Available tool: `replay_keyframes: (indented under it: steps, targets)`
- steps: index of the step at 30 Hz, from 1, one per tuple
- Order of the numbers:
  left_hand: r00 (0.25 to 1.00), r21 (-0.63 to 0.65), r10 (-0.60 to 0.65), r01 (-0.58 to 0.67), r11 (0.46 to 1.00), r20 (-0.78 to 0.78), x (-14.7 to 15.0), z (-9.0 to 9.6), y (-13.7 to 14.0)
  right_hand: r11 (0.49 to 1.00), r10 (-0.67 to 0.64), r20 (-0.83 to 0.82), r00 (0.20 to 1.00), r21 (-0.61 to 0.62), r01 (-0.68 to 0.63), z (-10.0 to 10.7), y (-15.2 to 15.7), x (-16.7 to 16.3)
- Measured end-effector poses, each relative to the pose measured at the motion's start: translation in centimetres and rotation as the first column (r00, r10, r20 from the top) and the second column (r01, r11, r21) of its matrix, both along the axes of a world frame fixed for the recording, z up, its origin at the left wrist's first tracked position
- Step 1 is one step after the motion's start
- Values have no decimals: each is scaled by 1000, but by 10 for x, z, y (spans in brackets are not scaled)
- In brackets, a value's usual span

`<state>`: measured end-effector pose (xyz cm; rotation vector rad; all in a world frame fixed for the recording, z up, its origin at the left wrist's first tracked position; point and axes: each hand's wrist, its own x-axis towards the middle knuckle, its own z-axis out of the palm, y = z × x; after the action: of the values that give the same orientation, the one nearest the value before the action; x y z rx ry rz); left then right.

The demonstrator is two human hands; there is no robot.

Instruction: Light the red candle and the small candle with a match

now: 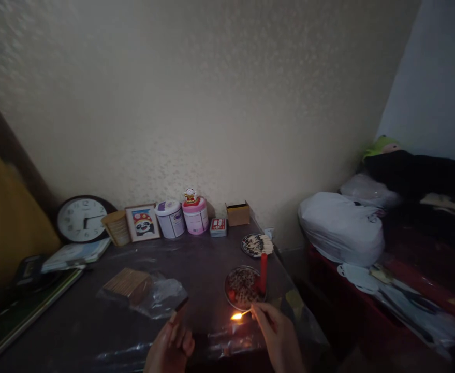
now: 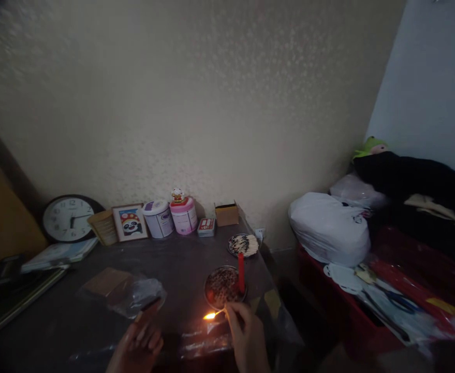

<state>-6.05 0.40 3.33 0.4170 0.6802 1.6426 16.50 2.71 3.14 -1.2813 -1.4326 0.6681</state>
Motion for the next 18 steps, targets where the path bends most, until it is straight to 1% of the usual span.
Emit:
replay_keyframes:
  steps: [2,4,7,9,13,18]
  targets:
    - [993,-73,66,-60,996,93,-5,-2,6,999,-21,-24,999,24,21,-1,1,2]
    - [984,-127,107,-89,988,143,-5,-4,9,995,-53,-41,998,80,56,-2,4,4]
    - [985,-142,111,-92,986,135,-3,-4,11,980,-54,-65,996,189,66,-2,6,6]
    - [984,-127,128,-112,986,122,-2,-3,10,971,-38,-76,996,231,54,-2,6,6]
    - [986,-90,154,-147,985,69,-2,-1,8,978,-39,-70,997,202,53,-3,5,5]
    - [985,-103,163,-157,982,59,-2,-2,11,976,-92,-63,994,193,103,-10,6,7]
